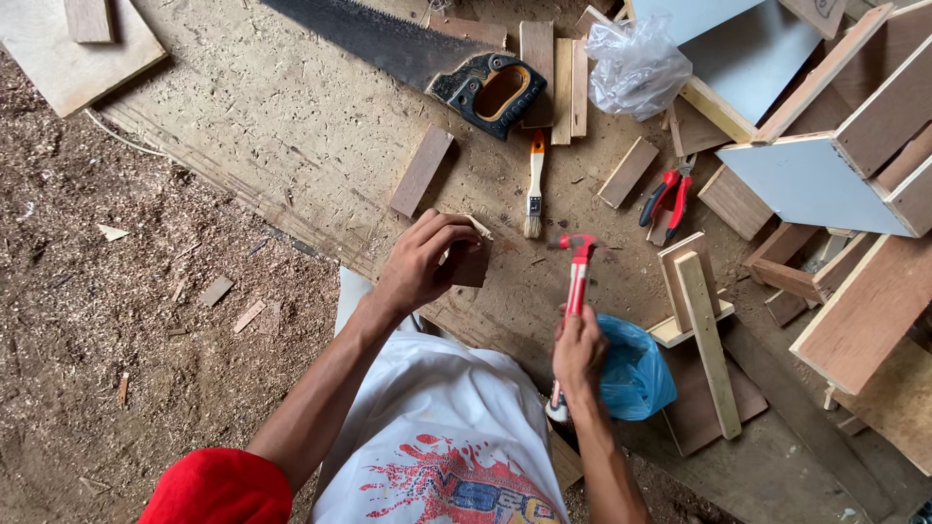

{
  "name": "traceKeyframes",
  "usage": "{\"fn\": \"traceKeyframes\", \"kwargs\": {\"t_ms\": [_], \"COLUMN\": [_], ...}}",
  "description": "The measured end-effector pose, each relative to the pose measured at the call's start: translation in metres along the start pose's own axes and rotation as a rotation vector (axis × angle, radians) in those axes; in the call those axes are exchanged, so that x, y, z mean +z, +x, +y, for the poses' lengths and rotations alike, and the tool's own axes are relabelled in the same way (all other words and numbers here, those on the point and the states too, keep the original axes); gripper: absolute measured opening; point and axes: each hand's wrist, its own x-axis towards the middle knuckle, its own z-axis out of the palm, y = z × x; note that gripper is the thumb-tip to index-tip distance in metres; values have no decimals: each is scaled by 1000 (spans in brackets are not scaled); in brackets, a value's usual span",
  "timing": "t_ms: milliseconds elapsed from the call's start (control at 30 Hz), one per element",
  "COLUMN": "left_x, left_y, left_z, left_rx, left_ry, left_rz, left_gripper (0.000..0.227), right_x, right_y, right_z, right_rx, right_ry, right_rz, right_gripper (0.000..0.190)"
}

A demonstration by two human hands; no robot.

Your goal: The person assembles a small wooden box by hammering nails into wooden pieces and then applies a finish with a brush. The person uses a hammer and brush to complete the assembly and finishing of the box.

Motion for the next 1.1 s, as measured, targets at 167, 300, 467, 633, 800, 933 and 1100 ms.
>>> {"fn": "traceKeyframes", "kwargs": {"t_ms": [167, 300, 467, 633, 800, 933, 1100], "left_x": [-6, -7, -5, -4, -5, -2, 0], "left_y": [8, 8, 7, 8, 7, 6, 6], "left_z": [10, 18, 14, 10, 11, 12, 10], "left_rx": [31, 104, 34, 44, 28, 39, 32], "left_ry": [64, 115, -23, -66, -109, -117, -141], "left_rz": [93, 194, 136, 146, 142, 155, 184], "left_gripper": [31, 30, 33, 33, 34, 35, 31], "right_x": [-26, -7, 24, 39, 39, 36, 38], "right_y": [-39, -35, -14, -2, 0, -3, -6], "right_z": [-82, -123, -148, -149, -146, -140, -139], "right_rx": [-287, -450, -813, -899, -848, -851, -842], "right_ry": [81, 87, 84, 20, 4, 62, 15], "right_rz": [-69, -258, -283, -242, -280, -275, -211], "right_gripper": [17, 48, 87, 81, 78, 84, 84]}}
